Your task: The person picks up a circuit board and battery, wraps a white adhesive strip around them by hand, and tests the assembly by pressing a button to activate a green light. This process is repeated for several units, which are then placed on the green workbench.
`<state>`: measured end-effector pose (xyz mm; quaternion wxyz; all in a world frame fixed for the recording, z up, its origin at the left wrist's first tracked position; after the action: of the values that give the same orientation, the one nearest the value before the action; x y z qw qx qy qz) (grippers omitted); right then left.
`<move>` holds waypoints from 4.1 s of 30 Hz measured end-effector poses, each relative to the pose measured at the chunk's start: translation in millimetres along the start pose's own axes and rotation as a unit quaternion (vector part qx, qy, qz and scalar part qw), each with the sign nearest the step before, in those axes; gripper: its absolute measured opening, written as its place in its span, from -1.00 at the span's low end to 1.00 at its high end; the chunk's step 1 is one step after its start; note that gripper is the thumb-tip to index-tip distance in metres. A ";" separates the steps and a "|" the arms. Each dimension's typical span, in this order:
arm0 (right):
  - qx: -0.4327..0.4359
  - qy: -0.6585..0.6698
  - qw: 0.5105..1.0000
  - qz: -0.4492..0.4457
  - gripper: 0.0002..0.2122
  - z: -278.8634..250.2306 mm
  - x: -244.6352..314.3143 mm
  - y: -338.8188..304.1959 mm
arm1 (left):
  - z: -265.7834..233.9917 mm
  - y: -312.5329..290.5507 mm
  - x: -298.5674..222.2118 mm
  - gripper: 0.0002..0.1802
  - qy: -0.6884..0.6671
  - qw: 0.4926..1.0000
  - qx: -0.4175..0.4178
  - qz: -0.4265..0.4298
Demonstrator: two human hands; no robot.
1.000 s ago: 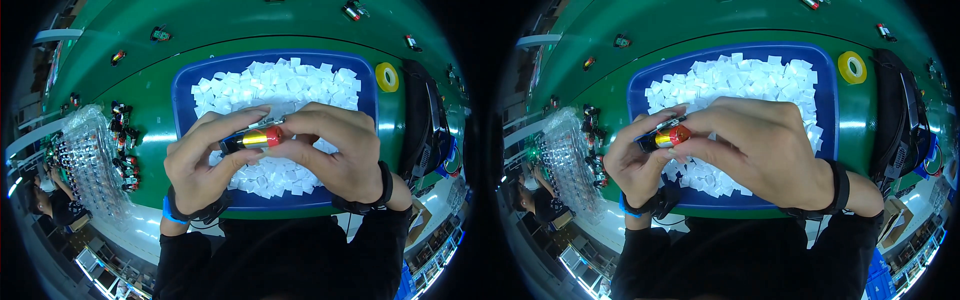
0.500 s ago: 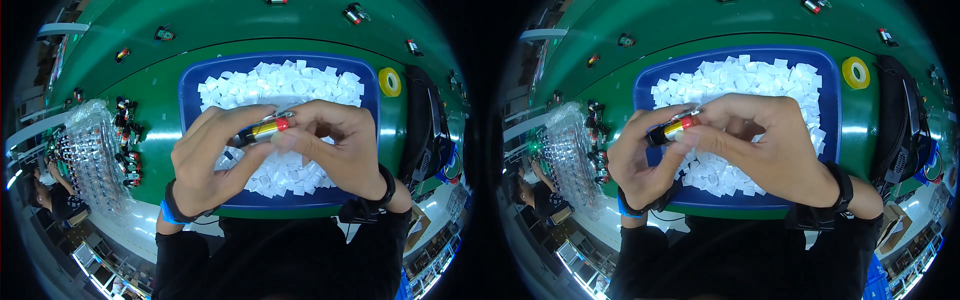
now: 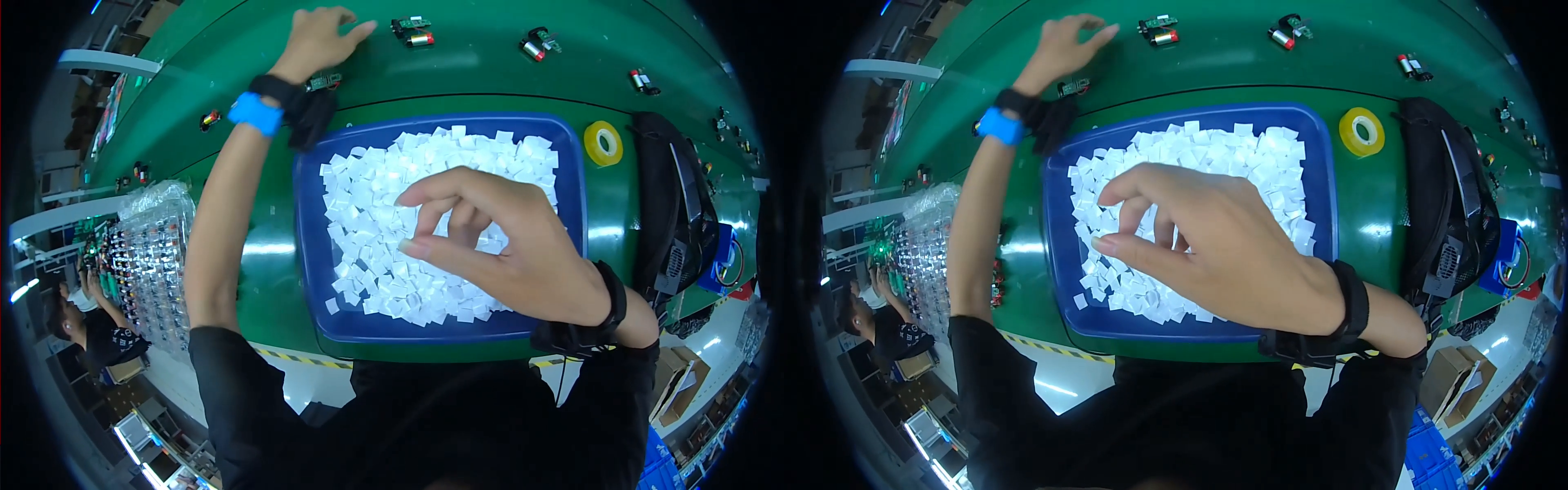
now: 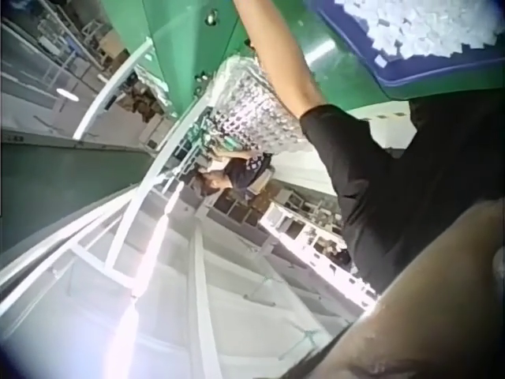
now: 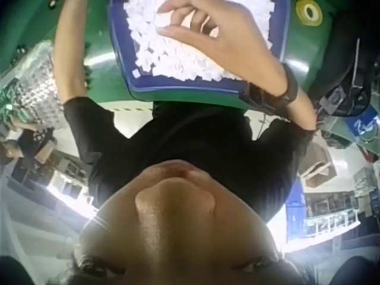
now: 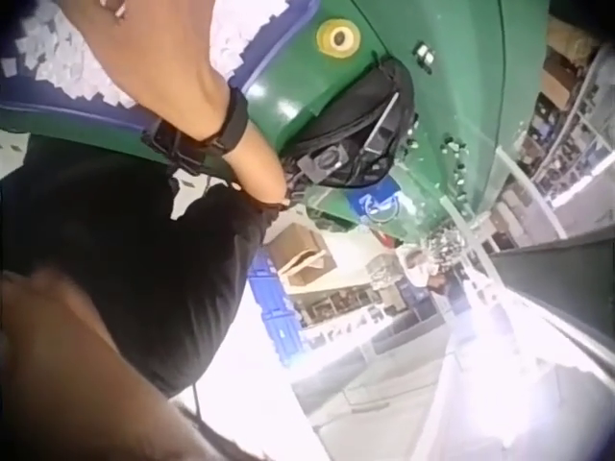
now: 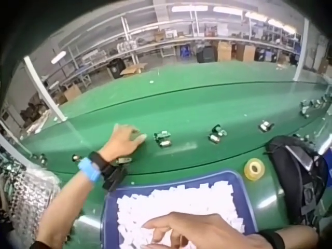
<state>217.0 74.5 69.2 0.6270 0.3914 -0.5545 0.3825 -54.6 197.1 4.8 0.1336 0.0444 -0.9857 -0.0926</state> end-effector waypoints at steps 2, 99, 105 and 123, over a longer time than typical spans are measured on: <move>0.011 -0.038 0.998 -0.048 -0.72 5.0 6.3 0.7 | 46.8 24.7 9.1 -0.36 -0.080 0.996 0.026 -0.035; 0.041 -0.288 0.922 -0.254 -0.71 19.9 22.0 4.7 | -83.2 -222.6 -134.6 -0.59 -0.715 0.644 0.186 -0.201; 0.020 -0.319 0.899 -0.299 -0.80 21.6 26.6 0.9 | -93.5 -217.1 -136.1 -0.56 -0.764 0.605 0.147 -0.169; -0.063 -0.042 0.992 -0.099 -0.77 -3.9 -7.1 1.6 | -120.3 -215.8 -110.3 -0.50 -0.636 0.749 -0.040 -0.181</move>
<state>216.4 78.5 61.9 0.6613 0.4198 -0.5622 0.2656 97.6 -22.3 48.7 -0.5417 0.1474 -0.8118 -0.1610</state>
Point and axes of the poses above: each hand's wrist, its own y-axis towards the middle knuckle, its own z-axis out of the palm, x = y × z, the point moved 10 cm from there along y, towards the middle knuckle, and after that the axes turned 15 degrees about y, right-handed, at the moved point
